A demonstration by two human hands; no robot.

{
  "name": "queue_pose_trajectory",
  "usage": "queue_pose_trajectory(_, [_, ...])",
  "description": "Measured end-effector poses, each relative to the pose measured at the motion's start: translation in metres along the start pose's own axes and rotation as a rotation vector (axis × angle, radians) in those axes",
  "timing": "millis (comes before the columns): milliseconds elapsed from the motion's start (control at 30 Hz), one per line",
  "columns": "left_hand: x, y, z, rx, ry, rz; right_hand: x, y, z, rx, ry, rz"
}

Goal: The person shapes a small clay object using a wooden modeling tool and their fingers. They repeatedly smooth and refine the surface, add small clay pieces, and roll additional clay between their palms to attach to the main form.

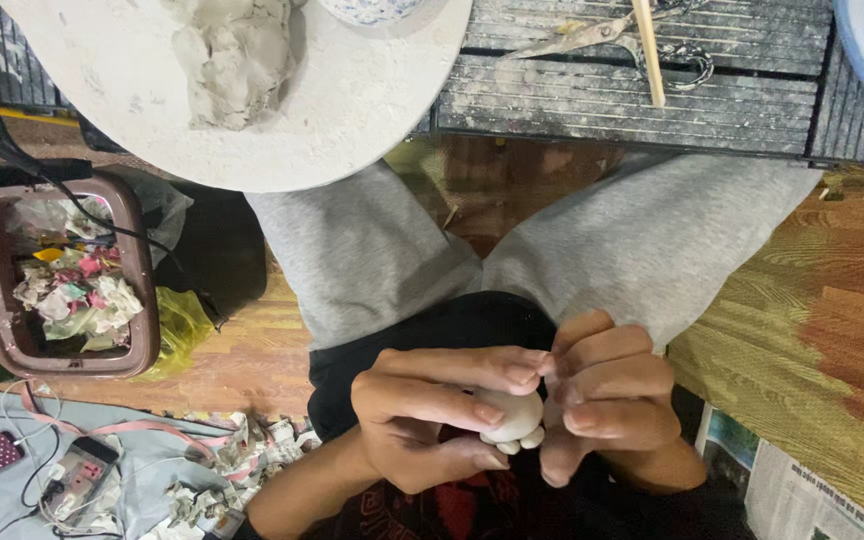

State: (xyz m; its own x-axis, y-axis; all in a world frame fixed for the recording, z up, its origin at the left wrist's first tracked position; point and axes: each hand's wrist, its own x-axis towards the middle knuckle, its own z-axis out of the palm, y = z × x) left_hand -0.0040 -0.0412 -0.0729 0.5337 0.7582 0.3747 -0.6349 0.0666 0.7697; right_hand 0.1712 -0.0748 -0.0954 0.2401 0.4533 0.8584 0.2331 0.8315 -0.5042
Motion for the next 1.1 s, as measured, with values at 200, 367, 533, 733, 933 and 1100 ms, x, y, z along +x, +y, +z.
queue_pose_trajectory(200, [-0.006, -0.004, 0.002, 0.022, 0.057, 0.070, -0.018, 0.000, -0.004, -0.017, 0.008, 0.040])
queue_pose_trajectory(367, [-0.008, -0.010, 0.006, 0.154, 0.074, 0.195, -0.012, -0.011, 0.015, 0.104, 0.134, 0.307])
queue_pose_trajectory(533, [-0.013, -0.018, 0.009, 0.255, 0.144, 0.295, -0.011, -0.028, 0.014, 0.135, 0.075, 0.439])
queue_pose_trajectory(733, [-0.014, -0.024, 0.002, 0.314, 0.089, 0.386, -0.011, -0.041, 0.021, 0.096, 0.112, 0.513])
queue_pose_trajectory(933, [-0.017, -0.019, -0.003, 0.343, 0.045, 0.330, -0.007, -0.042, 0.019, 0.090, 0.047, 0.524])
queue_pose_trajectory(1100, [-0.023, -0.021, -0.001, 0.183, 0.164, 0.230, -0.009, -0.030, 0.019, -0.047, 0.027, 0.338])
